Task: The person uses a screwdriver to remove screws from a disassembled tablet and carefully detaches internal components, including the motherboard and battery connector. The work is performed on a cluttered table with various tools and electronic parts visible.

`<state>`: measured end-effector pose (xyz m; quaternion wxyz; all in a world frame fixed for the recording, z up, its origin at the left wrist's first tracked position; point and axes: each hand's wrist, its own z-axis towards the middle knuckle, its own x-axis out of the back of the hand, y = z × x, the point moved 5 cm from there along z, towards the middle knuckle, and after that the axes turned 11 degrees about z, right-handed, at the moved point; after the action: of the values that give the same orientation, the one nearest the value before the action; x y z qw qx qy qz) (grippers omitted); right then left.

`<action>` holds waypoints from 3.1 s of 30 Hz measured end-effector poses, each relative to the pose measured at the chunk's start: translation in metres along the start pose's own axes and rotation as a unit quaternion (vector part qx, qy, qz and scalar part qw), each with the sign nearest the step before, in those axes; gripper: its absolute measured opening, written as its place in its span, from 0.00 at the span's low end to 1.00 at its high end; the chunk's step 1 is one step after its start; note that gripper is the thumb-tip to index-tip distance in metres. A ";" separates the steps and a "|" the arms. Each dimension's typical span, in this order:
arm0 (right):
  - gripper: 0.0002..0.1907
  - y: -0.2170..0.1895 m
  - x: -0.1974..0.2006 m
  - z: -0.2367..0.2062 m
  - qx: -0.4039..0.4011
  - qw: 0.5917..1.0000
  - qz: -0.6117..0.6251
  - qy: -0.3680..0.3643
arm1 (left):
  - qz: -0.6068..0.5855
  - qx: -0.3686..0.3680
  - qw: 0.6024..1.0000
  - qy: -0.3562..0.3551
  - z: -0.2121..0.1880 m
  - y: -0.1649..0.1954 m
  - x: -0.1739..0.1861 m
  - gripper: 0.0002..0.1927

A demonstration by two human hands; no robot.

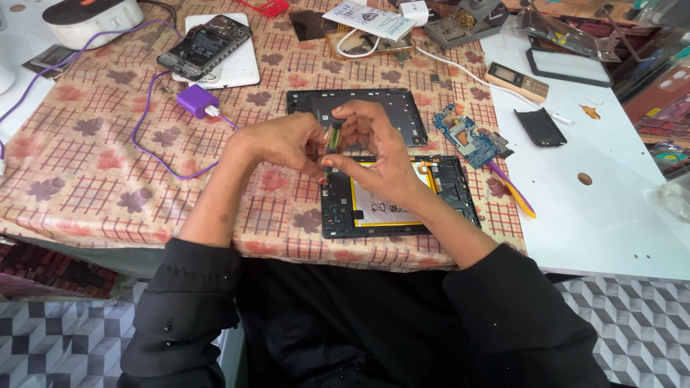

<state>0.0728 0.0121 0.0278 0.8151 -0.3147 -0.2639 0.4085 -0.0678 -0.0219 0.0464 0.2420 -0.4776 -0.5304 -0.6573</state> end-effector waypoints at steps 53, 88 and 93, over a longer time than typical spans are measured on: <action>0.34 -0.003 0.007 -0.004 -0.094 0.976 0.185 -0.068 | 0.007 -0.064 0.998 0.005 -0.003 0.003 -0.010 0.09; 0.31 -0.012 0.002 -0.002 -0.111 0.972 0.156 -0.139 | 0.231 -0.003 0.907 0.352 -0.011 0.010 0.026 0.09; 0.32 -0.013 0.000 -0.001 -0.096 0.977 0.129 -0.141 | 0.244 0.011 0.905 0.348 -0.009 0.005 0.023 0.09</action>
<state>0.0801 0.0057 0.0367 0.6760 -0.3625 -0.3712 0.5233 -0.0768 -0.0277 0.0697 0.5691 -0.3310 -0.2862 -0.6962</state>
